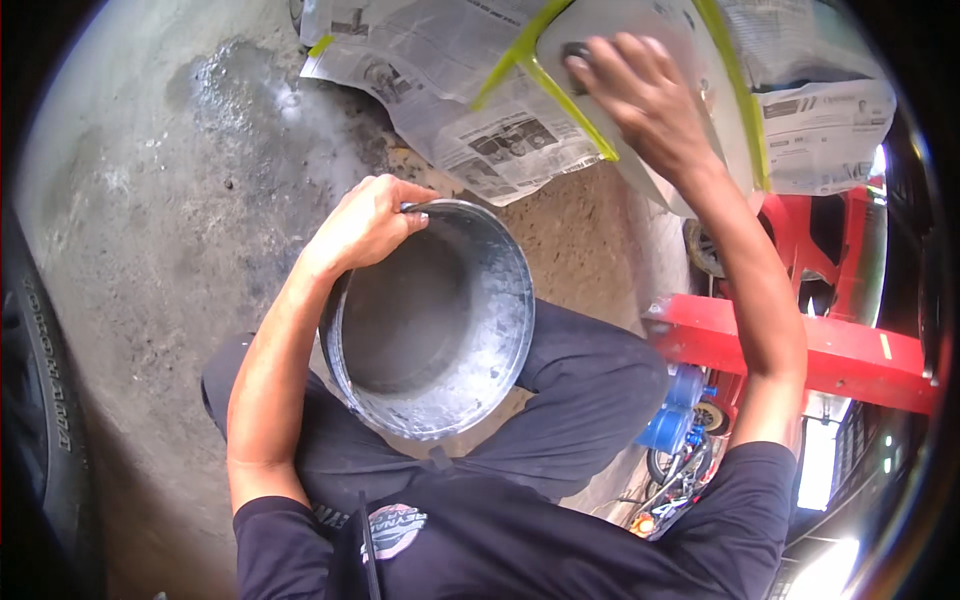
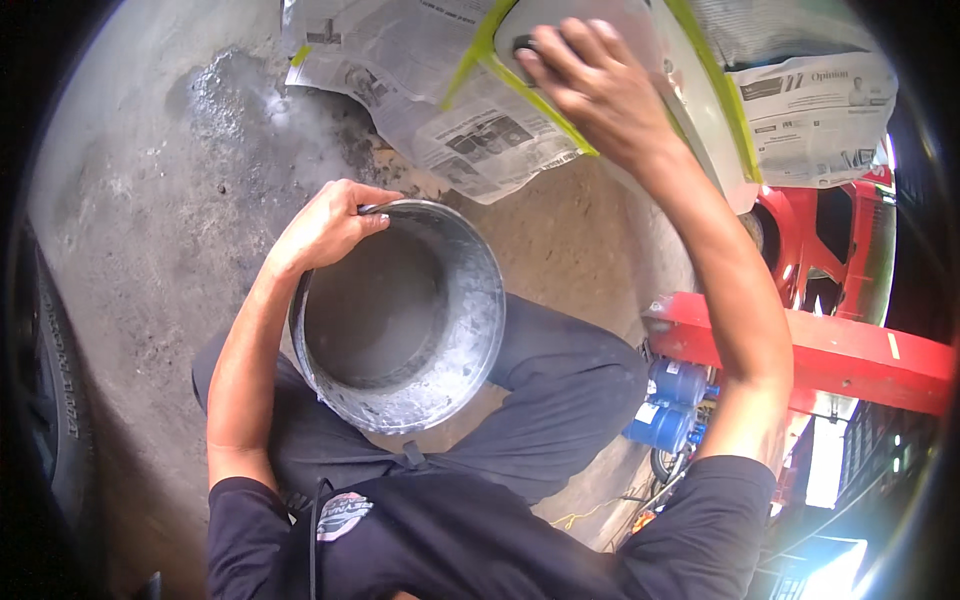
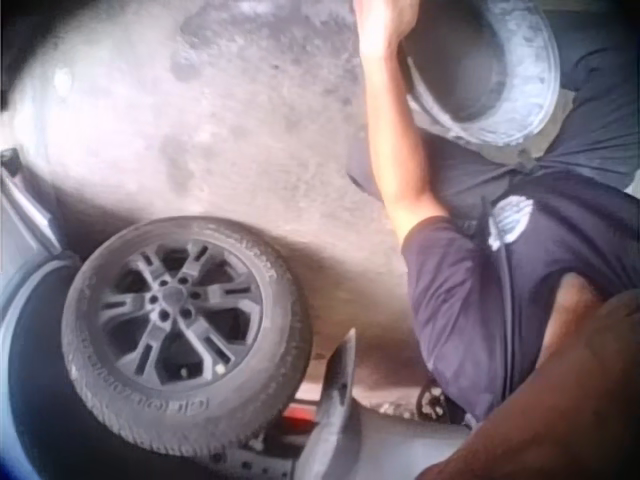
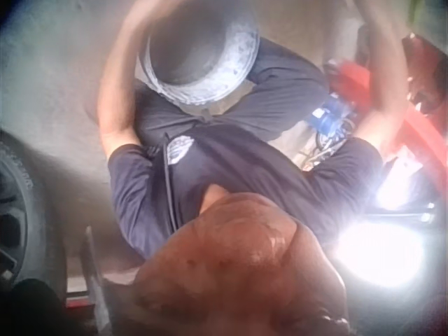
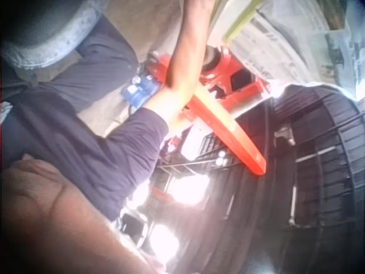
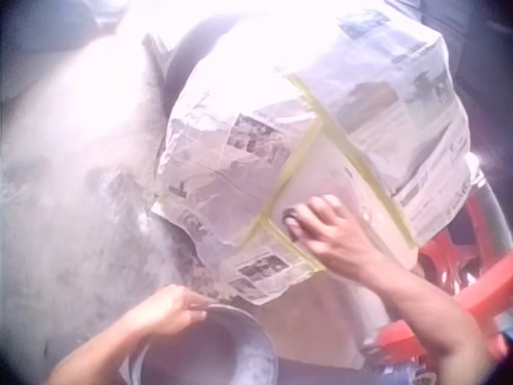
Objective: The person wet-sands a car part using a sanding block and a bucket of water. They dip the block into the water and rub the surface of the part, which is masked off with newspaper and tape.
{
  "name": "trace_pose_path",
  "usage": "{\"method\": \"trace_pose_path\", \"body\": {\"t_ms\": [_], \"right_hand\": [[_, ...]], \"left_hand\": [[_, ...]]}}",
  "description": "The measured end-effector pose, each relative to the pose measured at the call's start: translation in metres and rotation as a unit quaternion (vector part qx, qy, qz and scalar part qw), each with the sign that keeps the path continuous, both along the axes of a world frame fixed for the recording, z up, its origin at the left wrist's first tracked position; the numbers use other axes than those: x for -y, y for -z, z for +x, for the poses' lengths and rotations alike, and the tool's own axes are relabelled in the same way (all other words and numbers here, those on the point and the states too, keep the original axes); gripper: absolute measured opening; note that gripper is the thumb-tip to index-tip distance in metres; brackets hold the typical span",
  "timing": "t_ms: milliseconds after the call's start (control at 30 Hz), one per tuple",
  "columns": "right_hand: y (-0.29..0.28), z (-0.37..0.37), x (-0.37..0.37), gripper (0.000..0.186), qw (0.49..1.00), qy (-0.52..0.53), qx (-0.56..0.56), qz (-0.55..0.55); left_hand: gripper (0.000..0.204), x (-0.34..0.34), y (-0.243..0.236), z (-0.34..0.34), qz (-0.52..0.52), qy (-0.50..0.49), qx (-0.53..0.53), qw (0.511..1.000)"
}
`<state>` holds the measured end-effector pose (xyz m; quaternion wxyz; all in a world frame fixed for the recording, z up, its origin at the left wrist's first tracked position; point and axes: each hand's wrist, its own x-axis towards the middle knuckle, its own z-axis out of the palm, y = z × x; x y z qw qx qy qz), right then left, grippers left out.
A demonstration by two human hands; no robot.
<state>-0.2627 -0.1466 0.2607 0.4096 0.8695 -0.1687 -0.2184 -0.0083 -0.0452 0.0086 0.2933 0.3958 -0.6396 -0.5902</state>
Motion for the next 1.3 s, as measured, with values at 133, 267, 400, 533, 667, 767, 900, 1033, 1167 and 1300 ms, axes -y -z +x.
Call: {"method": "trace_pose_path", "body": {"t_ms": [133,267,400,533,667,767,900,1033,1167,1300], "right_hand": [[-0.007,-0.014,-0.006,0.052,0.999,-0.033,0.001,-0.006],[-0.004,-0.026,-0.012,0.054,0.999,-0.028,0.015,-0.011],[-0.002,0.007,0.001,0.050,0.999,-0.025,-0.018,0.027],[-0.014,-0.030,-0.013,0.051,0.999,-0.047,0.006,0.003],[0.008,0.010,0.010,0.050,0.998,-0.050,-0.030,0.003],[-0.007,-0.020,-0.002,0.048,0.997,-0.068,-0.006,0.020],[-0.008,-0.016,-0.003,0.049,0.998,-0.055,-0.033,0.026],[-0.006,-0.003,-0.006,0.050,0.998,-0.048,-0.041,0.013],[-0.005,-0.029,-0.009,0.049,0.998,-0.060,-0.021,0.030],[-0.003,0.007,0.002,0.051,0.999,-0.037,-0.023,0.025]], "left_hand": [[0.040,-0.002,0.009,0.010,0.001,-0.024,0.002,1.000],[0.039,0.001,0.005,-0.001,-0.004,-0.014,0.034,0.999],[0.040,0.001,0.001,0.007,0.000,0.003,0.011,1.000],[0.041,0.001,0.013,0.001,-0.046,-0.013,0.019,0.999],[0.042,-0.001,0.006,0.002,-0.018,-0.002,0.007,1.000],[0.042,-0.002,0.016,0.005,-0.024,-0.018,0.016,0.999],[0.042,0.002,0.008,0.000,-0.037,-0.005,0.026,0.999],[0.042,0.001,0.013,0.004,-0.023,-0.012,0.005,1.000],[0.042,0.001,0.012,0.001,-0.071,-0.014,0.036,0.997],[0.043,0.000,0.007,0.003,-0.034,-0.010,0.020,0.999]]}}
